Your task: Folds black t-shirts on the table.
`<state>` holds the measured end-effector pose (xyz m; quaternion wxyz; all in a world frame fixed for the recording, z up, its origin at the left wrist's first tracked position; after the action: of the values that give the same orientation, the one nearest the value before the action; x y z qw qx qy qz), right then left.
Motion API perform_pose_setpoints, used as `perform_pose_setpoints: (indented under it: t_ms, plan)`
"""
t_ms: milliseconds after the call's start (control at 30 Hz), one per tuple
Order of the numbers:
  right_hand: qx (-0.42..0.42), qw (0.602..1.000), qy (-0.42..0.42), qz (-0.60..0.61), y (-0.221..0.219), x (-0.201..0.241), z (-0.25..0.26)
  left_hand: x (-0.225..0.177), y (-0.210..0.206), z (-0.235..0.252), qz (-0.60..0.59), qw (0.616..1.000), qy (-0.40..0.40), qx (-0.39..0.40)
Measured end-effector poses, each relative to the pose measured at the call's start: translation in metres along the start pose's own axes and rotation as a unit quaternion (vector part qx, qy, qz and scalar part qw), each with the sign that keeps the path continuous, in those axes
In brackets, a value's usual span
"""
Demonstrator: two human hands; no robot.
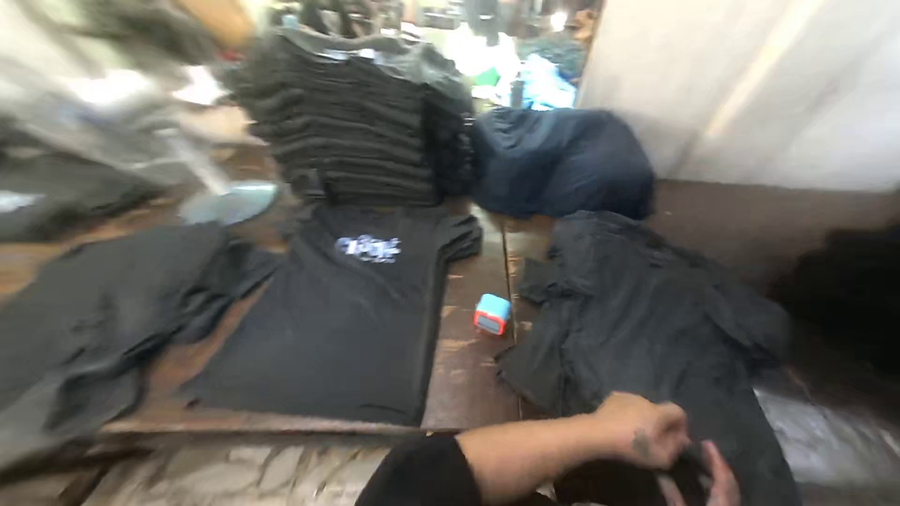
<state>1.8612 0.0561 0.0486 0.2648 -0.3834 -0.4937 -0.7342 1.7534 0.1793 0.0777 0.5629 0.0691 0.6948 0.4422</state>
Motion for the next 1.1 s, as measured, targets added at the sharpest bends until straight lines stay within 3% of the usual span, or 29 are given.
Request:
perform_pose_setpoints:
  t_ms: [100,167,233,300,367,433,500,567,667,800,900,1000,1033,1100]
  plan:
    - [0.116,0.978,0.135,-0.108,0.016,-0.004,0.077,-0.036,-0.006,-0.011,0.04,0.999,-0.019,0.003]
    - [0.167,0.96,0.146,-0.17,0.033,-0.001,0.113,-0.025,-0.002,-0.019,0.089,0.994,0.065,-0.007]
    - [0.161,0.959,0.144,-0.185,0.049,0.008,0.126,-0.004,0.017,-0.037,0.115,0.976,0.179,-0.039]
    - [0.086,0.962,0.203,-0.159,0.066,0.006,0.132,0.005,0.047,-0.056,0.12,0.961,0.226,-0.107]
    - [0.005,0.959,0.253,-0.126,0.085,0.008,0.138,-0.001,0.076,-0.068,0.097,0.966,0.142,-0.194]
    - [-0.054,0.95,0.29,-0.1,0.107,0.025,0.148,-0.018,0.096,-0.072,0.043,0.963,-0.031,-0.263]
    - [-0.087,0.939,0.321,-0.086,0.128,0.045,0.162,-0.04,0.112,-0.069,0.049,0.955,-0.127,-0.264]
    - [-0.115,0.934,0.328,-0.08,0.144,0.059,0.173,-0.051,0.125,-0.063,0.142,0.96,-0.102,-0.22]
    - [-0.126,0.929,0.335,-0.091,0.151,0.078,0.172,-0.023,0.147,-0.042,0.304,0.935,0.068,-0.171]
    - [-0.111,0.917,0.319,-0.212,0.149,0.101,0.158,0.004,0.181,-0.033,0.364,0.905,0.147,-0.165]
    - [-0.109,0.917,0.265,-0.276,0.154,0.109,0.149,-0.01,0.189,-0.047,0.382,0.901,0.102,-0.18]
    - [-0.145,0.909,0.266,-0.287,0.155,0.116,0.123,-0.024,0.181,-0.075,0.362,0.894,-0.056,-0.256]
    - [-0.154,0.909,0.264,-0.284,0.154,0.118,0.111,-0.03,0.177,-0.086,0.339,0.901,-0.098,-0.254]
    - [-0.154,0.919,0.239,-0.271,0.146,0.112,0.083,-0.033,0.167,-0.107,0.281,0.936,-0.138,-0.162]
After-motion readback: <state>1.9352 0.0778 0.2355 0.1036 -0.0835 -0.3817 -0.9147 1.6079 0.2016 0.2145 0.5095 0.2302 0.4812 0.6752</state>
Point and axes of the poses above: each hand's wrist, its own z-axis towards the middle knuckle, its own y-axis out of the back of the hand, x = y × z, the point moved 4 cm from there along z, towards the middle knuckle, and after that the axes turned 6 degrees about z, right-handed, at the moved point
